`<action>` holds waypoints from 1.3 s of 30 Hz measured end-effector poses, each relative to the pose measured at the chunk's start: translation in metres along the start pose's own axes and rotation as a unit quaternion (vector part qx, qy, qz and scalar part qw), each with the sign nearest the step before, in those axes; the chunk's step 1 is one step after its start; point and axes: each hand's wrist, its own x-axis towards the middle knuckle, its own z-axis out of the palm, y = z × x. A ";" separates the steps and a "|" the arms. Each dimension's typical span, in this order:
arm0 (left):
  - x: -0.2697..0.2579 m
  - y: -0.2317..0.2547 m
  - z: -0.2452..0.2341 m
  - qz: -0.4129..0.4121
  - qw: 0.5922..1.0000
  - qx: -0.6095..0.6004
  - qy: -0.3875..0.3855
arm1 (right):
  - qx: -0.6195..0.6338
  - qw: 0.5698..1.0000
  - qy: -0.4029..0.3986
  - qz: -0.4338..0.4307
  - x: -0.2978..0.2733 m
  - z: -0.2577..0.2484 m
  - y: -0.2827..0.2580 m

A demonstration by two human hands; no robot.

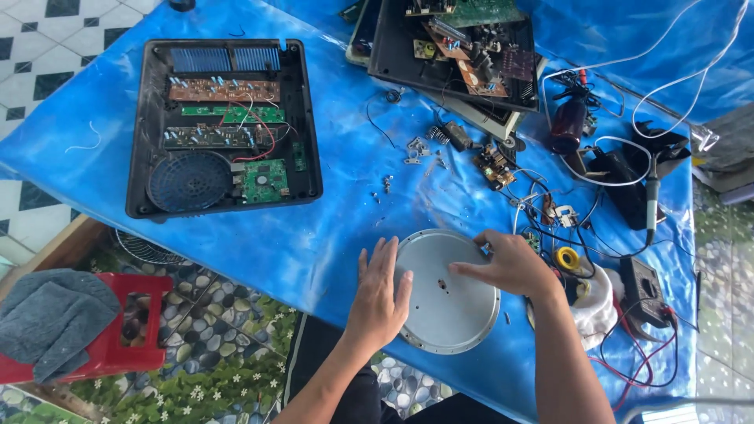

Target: The person uses a screwdriver to remove screws from the back of a circular electronic device. They then wipe the device with a cloth and use a small brush to clean the front grill area.

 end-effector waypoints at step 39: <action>-0.007 0.053 -0.064 0.329 0.917 -0.050 0.220 | 0.049 0.891 0.253 -0.374 -0.110 -0.010 -0.012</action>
